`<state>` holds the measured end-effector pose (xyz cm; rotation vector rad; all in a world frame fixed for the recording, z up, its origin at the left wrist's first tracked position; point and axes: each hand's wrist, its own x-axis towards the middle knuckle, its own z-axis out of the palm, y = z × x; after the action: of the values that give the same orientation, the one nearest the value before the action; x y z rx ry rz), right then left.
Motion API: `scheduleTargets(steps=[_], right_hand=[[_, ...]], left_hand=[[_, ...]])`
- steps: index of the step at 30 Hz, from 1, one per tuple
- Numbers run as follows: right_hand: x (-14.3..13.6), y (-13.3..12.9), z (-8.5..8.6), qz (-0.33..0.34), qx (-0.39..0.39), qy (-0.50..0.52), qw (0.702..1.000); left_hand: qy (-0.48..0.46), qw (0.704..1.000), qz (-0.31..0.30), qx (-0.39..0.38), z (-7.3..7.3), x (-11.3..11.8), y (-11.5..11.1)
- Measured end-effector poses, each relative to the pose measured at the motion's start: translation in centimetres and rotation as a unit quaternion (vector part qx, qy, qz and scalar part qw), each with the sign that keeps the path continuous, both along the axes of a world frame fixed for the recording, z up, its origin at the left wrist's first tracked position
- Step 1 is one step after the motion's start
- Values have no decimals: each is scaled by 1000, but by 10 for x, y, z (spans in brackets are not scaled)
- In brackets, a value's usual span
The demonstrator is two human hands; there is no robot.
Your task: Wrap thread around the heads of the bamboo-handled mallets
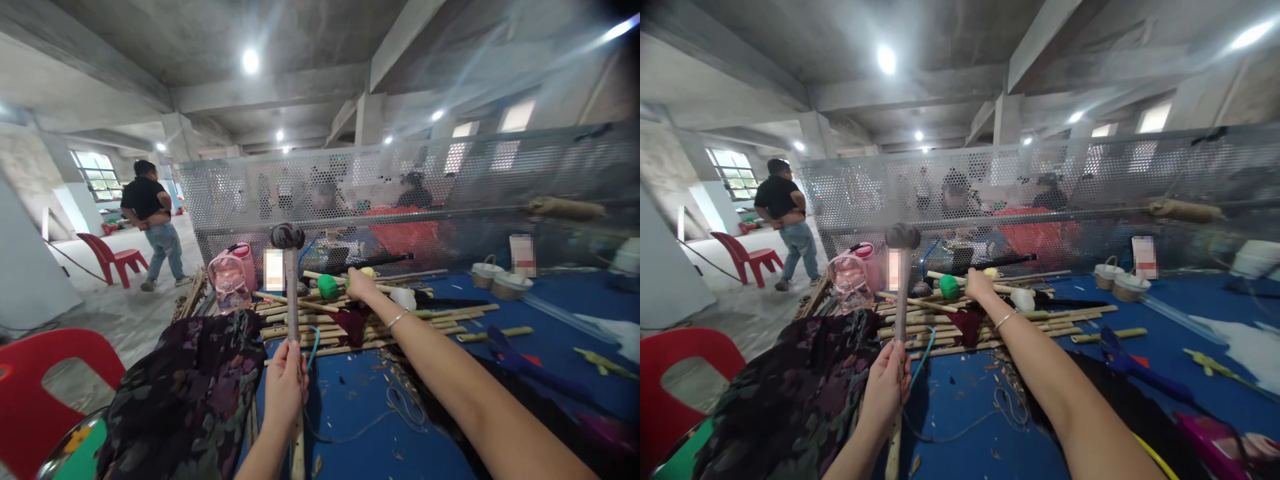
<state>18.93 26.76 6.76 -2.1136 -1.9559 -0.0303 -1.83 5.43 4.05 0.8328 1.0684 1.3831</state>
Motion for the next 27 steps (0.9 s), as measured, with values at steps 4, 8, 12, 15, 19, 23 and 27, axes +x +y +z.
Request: scheduleTargets(steps=[4,8,12,15,19,23,27], right_hand=[[-24,-12,33,48,197,75,976],[-72,-13,30,165,277,64,944],[-111,-9,-14,158,122,-55,978],[-125,-12,-36,131,27,-91,987],[-118,-32,-23,159,29,-81,983],[-72,-64,9,192,83,-56,976],[6,-89,21,66,-1,-55,996]], left_hand=[[-8,1000,-3,2,2,0,0],[-2,1000,1,7,1,0,1],[7,1000,4,-2,0,2,2],[7,1000,1,2,-2,2,2],[16,1000,-7,18,-4,1,2],[24,999,-16,25,-3,1,-1],[31,999,-21,38,-2,1,-4]])
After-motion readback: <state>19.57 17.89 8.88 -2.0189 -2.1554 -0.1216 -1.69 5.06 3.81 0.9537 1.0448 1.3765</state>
